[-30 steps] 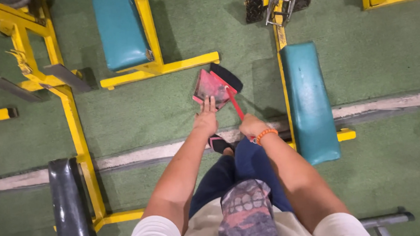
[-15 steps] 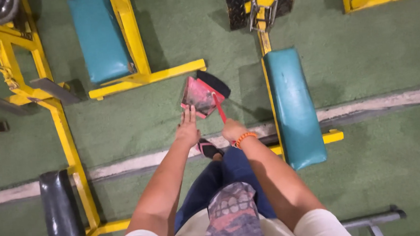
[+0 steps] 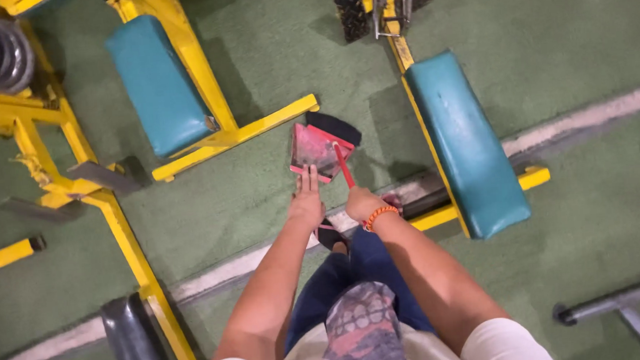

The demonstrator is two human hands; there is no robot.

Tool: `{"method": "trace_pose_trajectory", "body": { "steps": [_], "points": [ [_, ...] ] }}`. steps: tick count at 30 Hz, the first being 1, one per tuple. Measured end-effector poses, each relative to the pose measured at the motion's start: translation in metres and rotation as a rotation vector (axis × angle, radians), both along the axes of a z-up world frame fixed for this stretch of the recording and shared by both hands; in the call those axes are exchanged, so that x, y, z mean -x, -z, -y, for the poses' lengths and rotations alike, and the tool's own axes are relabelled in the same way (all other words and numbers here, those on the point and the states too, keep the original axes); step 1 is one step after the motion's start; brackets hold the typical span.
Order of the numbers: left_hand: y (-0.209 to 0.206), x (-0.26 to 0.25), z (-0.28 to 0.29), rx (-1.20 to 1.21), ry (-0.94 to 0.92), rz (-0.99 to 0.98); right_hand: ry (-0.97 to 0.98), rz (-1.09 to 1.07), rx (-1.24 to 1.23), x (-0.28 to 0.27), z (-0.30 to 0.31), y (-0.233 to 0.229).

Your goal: Sweep the floor area between gym equipment using a small brush and a dustpan.

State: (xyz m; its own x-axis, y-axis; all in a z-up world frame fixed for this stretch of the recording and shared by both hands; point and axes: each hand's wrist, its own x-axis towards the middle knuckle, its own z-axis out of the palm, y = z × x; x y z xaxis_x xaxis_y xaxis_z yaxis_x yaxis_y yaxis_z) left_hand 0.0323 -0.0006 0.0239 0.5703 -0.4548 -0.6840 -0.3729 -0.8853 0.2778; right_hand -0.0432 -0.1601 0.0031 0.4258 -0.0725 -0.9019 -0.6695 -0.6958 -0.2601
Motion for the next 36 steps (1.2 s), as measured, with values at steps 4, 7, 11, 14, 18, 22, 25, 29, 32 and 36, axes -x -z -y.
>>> {"method": "trace_pose_trajectory", "body": {
  "steps": [4, 7, 11, 14, 18, 22, 25, 29, 32, 36],
  "points": [
    [0.009, 0.0, -0.023, 0.007, 0.041, 0.027, 0.001, 0.025, 0.005, 0.011, -0.032, -0.034],
    [0.012, -0.007, -0.034, 0.021, 0.064, 0.034, 0.032, 0.078, 0.0, 0.027, -0.041, -0.026],
    [0.012, -0.004, -0.048, -0.004, 0.086, 0.018, -0.446, 0.048, 0.018, 0.055, -0.062, -0.005],
    [0.011, -0.001, -0.052, 0.006, 0.089, 0.012, 0.329, 0.106, -0.057, 0.065, -0.051, -0.113],
    [0.019, 0.004, -0.054, 0.059, 0.066, -0.004, 0.418, 0.162, 0.029, 0.1, -0.028, -0.152],
    [0.016, 0.005, -0.048, 0.049, 0.07, -0.021, 0.61, 0.166, 0.007, 0.147, 0.003, -0.139],
    [0.008, 0.01, -0.048, 0.05, 0.049, -0.043, 0.777, 0.203, -0.015, 0.175, 0.032, -0.097],
    [-0.001, 0.008, -0.043, -0.006, 0.067, -0.018, 0.58, 0.131, 0.17, 0.161, 0.072, -0.093],
    [0.021, 0.007, -0.044, -0.01, 0.059, -0.011, 0.584, 0.139, 0.17, 0.165, 0.112, 0.009],
    [0.011, 0.008, -0.033, -0.053, 0.05, -0.024, 0.692, 0.284, 0.079, 0.115, 0.089, 0.014]
  ]
}}
